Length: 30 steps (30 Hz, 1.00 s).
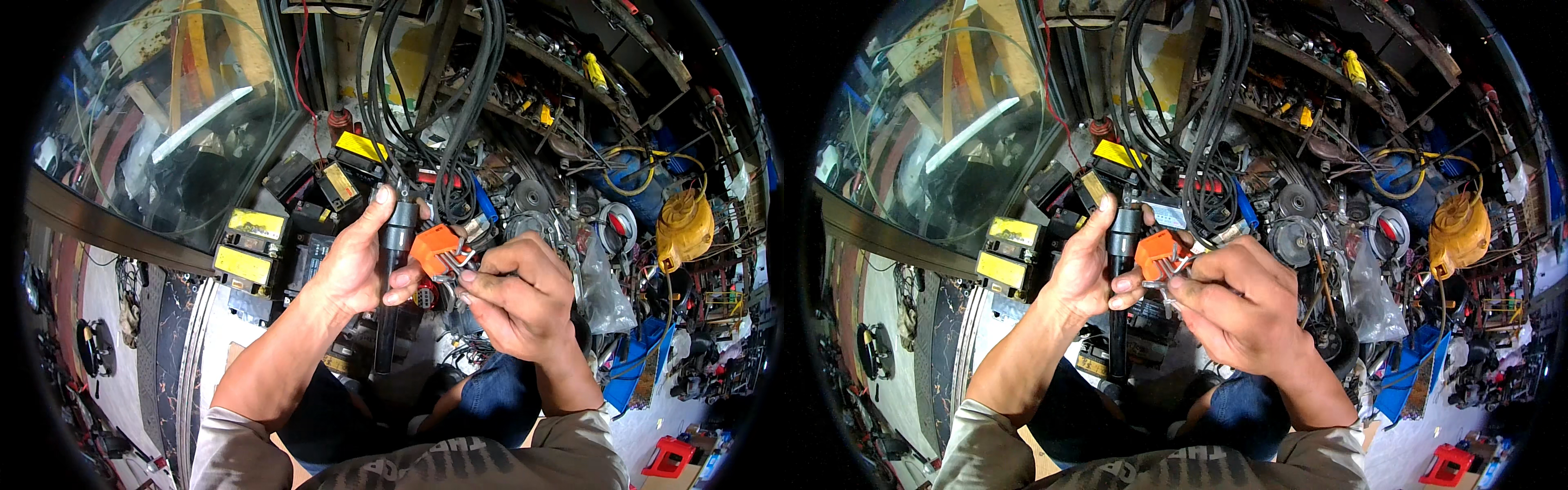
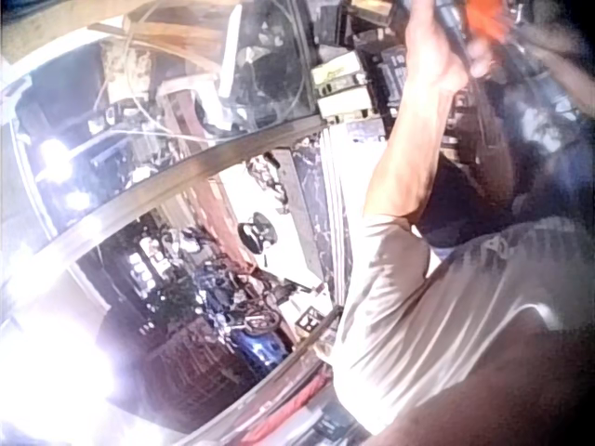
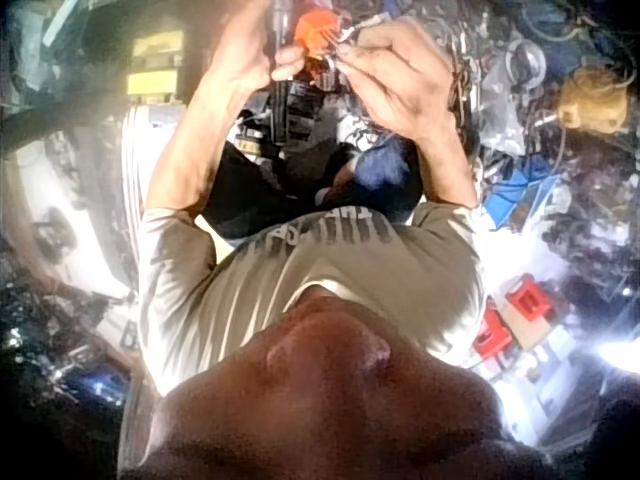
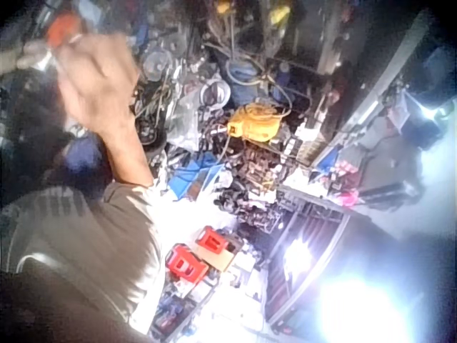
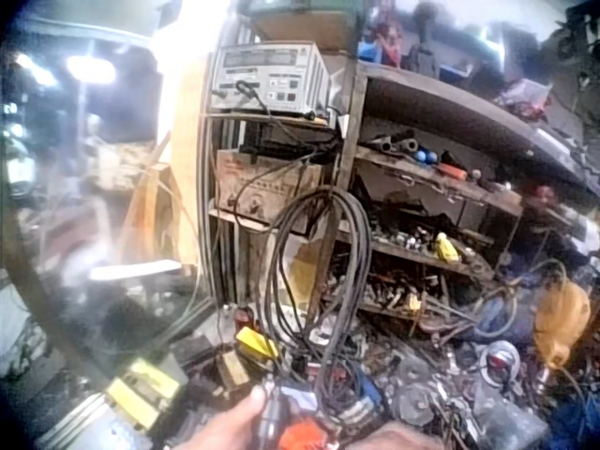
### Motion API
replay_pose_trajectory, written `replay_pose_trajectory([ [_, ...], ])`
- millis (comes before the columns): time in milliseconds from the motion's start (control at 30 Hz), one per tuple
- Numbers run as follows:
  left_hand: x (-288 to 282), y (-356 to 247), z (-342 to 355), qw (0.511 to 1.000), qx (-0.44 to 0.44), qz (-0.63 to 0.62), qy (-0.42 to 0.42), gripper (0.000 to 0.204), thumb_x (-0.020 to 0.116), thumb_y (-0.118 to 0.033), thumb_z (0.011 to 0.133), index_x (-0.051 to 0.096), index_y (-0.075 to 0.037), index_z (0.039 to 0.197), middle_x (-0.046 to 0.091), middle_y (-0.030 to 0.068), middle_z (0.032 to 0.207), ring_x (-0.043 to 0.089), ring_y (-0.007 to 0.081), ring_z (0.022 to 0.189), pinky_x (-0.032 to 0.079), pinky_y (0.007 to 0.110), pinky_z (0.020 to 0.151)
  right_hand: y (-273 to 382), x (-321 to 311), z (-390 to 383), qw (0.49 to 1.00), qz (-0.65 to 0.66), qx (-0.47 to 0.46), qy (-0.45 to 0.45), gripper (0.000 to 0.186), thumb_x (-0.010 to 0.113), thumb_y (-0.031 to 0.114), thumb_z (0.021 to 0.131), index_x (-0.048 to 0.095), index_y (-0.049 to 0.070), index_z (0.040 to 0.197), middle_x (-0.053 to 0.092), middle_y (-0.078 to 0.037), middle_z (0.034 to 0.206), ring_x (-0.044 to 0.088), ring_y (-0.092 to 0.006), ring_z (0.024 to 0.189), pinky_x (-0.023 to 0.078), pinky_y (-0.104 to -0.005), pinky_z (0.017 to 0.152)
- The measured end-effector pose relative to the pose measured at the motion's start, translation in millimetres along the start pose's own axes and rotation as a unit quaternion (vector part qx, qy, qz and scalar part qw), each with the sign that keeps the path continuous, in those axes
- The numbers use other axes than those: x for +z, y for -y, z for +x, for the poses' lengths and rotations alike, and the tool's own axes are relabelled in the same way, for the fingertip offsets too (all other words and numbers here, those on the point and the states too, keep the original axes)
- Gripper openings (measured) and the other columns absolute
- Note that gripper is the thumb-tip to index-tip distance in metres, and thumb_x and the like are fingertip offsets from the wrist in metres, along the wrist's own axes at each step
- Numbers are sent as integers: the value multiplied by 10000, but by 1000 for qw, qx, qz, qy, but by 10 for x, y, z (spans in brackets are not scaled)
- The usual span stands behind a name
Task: The person removes a black electrical component from a scooter frame, takes it to a cluttered workbench to manipulate wires and a screw with a small tool, and then re-attaches the part to the handlebar.
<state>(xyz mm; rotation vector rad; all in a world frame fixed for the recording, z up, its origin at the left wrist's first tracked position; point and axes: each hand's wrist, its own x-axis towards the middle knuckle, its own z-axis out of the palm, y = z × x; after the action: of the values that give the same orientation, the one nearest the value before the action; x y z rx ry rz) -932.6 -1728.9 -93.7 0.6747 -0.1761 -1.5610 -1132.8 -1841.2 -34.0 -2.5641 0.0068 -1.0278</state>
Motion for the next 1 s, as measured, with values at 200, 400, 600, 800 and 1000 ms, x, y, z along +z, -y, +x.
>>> replay_pose_trajectory([
  [200,4,20,-16,1000,-3,-14,3,582,475,-671,1054,595,-128,1224,610,70,818,491,153,506,346,291,404,-17,-46,14,997,65,28,17,211,871,94,762,795,59,956,658,-57,878,623,-228,754,500,-332,646],
  [400,60,18,-11,998,-34,-42,-22,578,496,-664,1048,589,-119,1217,661,103,892,482,126,445,347,258,350,32,24,-18,982,137,127,2,171,848,82,823,795,25,975,637,-105,938,624,-203,808,498,-305,701],
  [600,44,22,-5,997,-49,-62,-13,577,496,-669,1044,586,-122,1201,687,123,912,465,112,408,344,242,327,72,64,51,987,106,121,-7,157,849,46,808,768,24,942,622,-105,939,628,-206,816,504,-306,690],
  [800,111,38,28,997,-62,-17,-37,596,478,-696,1038,589,-131,1191,681,109,895,439,113,431,323,246,352,63,63,23,975,102,196,-13,244,833,29,800,694,25,1001,636,-139,1010,668,-230,846,543,-343,710],
  [1000,5,82,78,999,-42,-9,-16,580,460,-665,1058,586,-117,1199,614,87,793,485,161,480,364,311,392,-152,-56,25,926,236,293,15,393,847,135,860,670,4,1186,641,-65,988,622,-142,817,520,-285,728],
])
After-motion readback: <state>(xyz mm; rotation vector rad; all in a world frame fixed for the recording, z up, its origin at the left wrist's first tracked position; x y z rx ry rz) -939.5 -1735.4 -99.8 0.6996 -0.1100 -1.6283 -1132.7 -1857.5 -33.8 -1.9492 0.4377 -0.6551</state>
